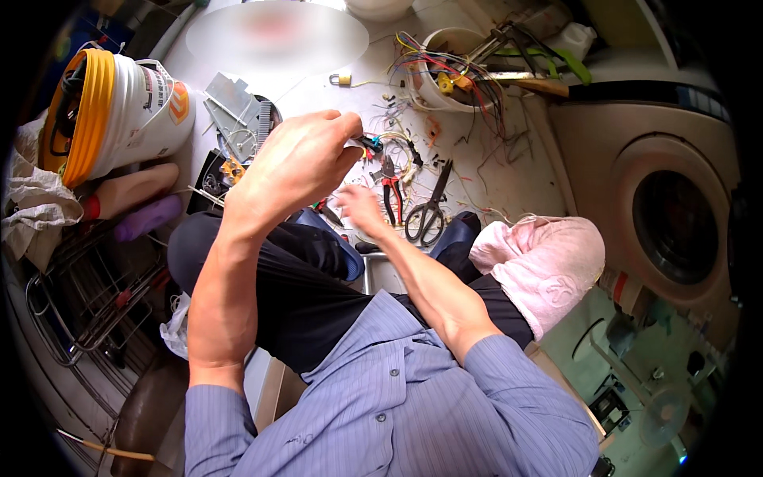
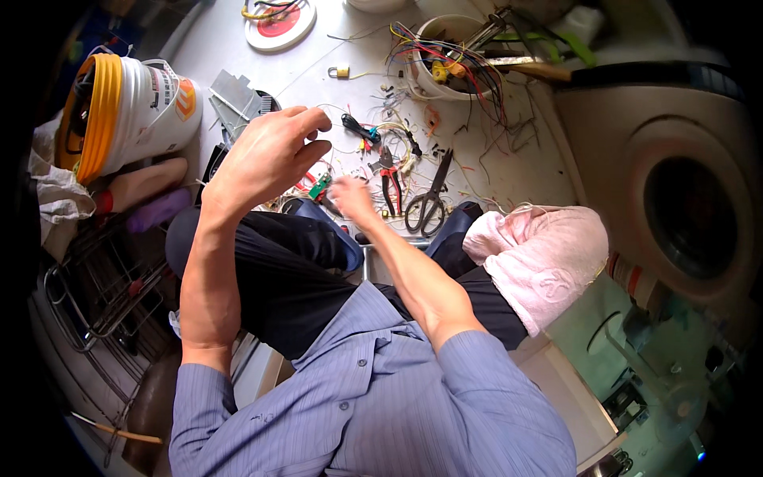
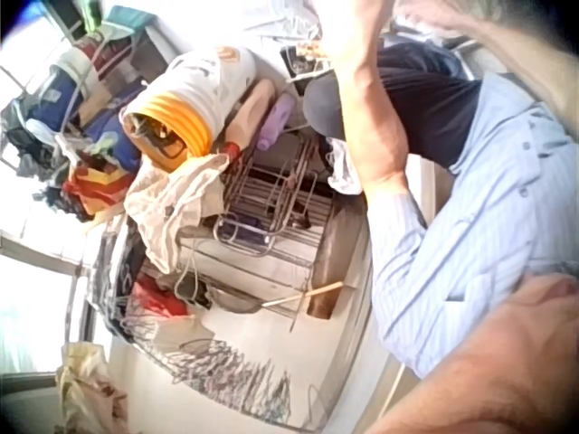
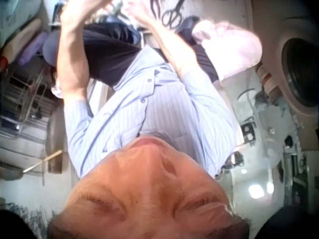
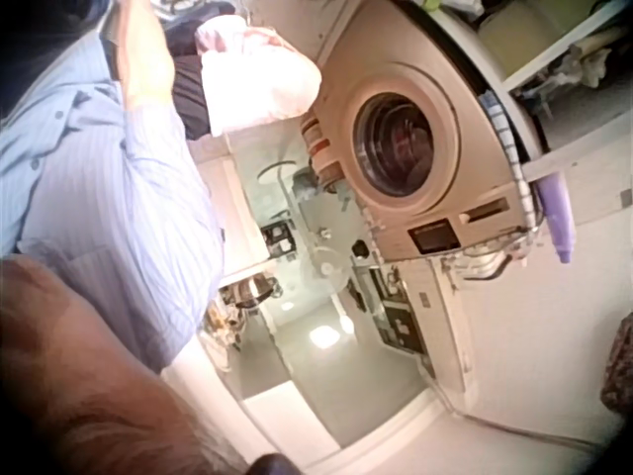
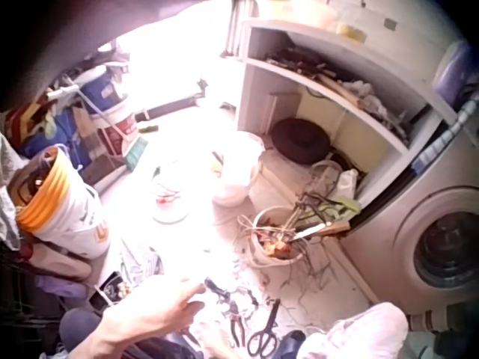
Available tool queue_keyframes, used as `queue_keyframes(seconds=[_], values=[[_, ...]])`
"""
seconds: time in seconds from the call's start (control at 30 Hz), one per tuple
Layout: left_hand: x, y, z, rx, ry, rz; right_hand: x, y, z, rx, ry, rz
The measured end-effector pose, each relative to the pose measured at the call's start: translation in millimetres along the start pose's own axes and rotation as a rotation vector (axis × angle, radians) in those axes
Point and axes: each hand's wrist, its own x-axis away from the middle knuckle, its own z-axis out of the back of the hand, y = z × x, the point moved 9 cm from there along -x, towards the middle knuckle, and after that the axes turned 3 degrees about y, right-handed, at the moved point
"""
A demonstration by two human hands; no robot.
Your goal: The person manipulates wires and electronic components on the floor, using pliers and scissors to strip and cut wires, while holding a pink cloth to support the work.
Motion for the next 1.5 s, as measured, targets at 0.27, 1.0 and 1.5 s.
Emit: queue_keyframes(seconds=[0.27,1.0,1.5], values=[[5,-14,3,-0.009,0.003,0.041,-37,14,45,0.644,0.118,0.318],[-23,-2,-25,0.0,-0.202,0.03,-126,38,261,0.578,0.621,-0.154],[-15,-38,-53,-0.093,0.073,0.149,14,-138,119,0.194,0.261,0.402]])
